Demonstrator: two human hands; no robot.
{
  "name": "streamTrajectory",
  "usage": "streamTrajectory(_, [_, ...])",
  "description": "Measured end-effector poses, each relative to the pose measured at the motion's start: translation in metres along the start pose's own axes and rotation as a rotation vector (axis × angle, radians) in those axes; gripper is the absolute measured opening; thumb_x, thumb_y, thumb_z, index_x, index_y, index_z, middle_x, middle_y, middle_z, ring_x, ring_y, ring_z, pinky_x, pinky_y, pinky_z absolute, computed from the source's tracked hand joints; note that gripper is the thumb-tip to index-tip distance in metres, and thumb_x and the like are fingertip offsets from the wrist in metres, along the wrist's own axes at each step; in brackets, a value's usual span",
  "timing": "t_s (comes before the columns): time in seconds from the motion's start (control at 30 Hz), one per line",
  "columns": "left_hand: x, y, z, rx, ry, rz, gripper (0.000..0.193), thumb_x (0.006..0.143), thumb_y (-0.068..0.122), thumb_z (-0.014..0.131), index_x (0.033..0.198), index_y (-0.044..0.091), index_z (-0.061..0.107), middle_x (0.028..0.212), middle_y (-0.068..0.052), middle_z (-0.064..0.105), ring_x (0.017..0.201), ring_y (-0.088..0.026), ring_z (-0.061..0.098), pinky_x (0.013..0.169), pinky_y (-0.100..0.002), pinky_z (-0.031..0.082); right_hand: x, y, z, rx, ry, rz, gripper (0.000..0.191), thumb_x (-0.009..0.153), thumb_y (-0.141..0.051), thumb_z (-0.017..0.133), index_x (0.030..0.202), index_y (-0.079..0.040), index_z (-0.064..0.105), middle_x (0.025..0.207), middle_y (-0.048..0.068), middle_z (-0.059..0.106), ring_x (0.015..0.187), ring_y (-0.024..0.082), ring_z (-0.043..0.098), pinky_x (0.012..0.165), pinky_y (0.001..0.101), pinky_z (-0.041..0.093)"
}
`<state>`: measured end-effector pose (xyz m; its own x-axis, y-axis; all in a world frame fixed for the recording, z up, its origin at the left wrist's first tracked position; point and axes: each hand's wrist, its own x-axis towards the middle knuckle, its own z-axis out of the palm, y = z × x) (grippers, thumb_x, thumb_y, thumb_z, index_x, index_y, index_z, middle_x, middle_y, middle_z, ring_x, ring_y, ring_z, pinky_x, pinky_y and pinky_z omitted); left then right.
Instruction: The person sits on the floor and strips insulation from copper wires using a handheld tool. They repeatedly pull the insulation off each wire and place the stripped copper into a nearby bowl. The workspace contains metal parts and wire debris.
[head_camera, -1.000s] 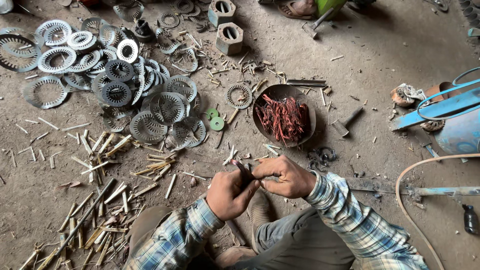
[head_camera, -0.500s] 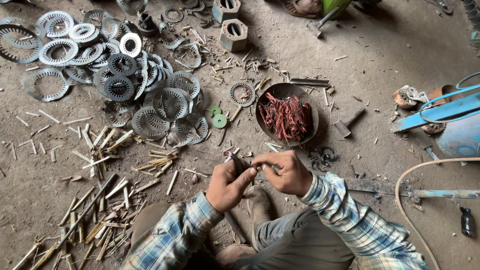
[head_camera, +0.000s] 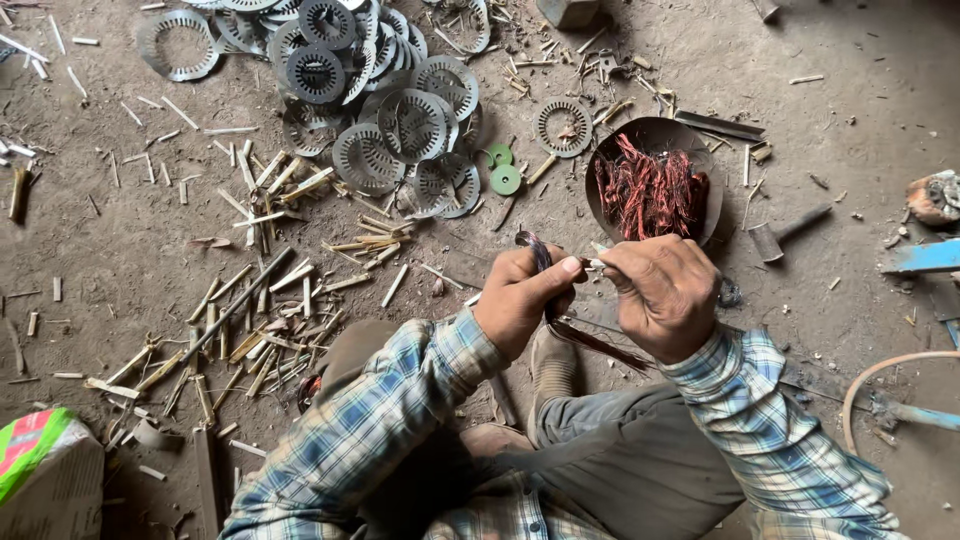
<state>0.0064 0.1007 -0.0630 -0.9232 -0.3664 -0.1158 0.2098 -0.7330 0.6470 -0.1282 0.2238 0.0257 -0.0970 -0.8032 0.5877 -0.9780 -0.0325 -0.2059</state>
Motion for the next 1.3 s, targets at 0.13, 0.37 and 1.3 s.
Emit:
streamTrajectory(0.13, [-0.001, 0.002, 0.004, 0.063, -0.036, 0.056, 0.027, 0.102, 0.024, 0.069, 0.086, 0.003, 0.064, 0.068, 0.004, 0.054, 0.061, -0.008, 0.048, 0.055, -0.026, 0.039, -0.002, 0.007, -0.004, -0.047, -0.057, -0.057, 0.026, 0.079, 0.002, 0.066, 0.104, -0.001, 0.073, 0.086, 0.009, 0.072, 0.071, 0.023, 0.066, 0.06, 0.0369, 0.049])
streamTrajectory(0.37, [-0.01, 0.013, -0.004, 0.737, -0.117, 0.354, 0.024, 0.103, 0.025, 0.066, 0.091, 0.005, 0.066, 0.065, 0.003, 0.058, 0.057, -0.008, 0.052, 0.052, -0.029, 0.045, -0.036, 0.031, 0.009, 0.579, -0.305, 0.29, 0.012, 0.1, -0.013, 0.069, 0.098, -0.002, 0.071, 0.073, 0.001, 0.067, 0.059, 0.008, 0.057, 0.053, 0.0244, 0.045])
streamTrajectory(1.3, [-0.014, 0.027, 0.006, 0.817, -0.227, 0.339, 0.021, 0.102, 0.024, 0.067, 0.095, 0.004, 0.071, 0.07, 0.001, 0.065, 0.061, -0.008, 0.06, 0.056, -0.027, 0.051, -0.047, 0.022, 0.019, 0.414, -0.124, -0.044, 0.013, 0.107, -0.013, 0.064, 0.115, -0.002, 0.064, 0.084, 0.007, 0.069, 0.061, 0.015, 0.064, 0.056, 0.029, 0.05])
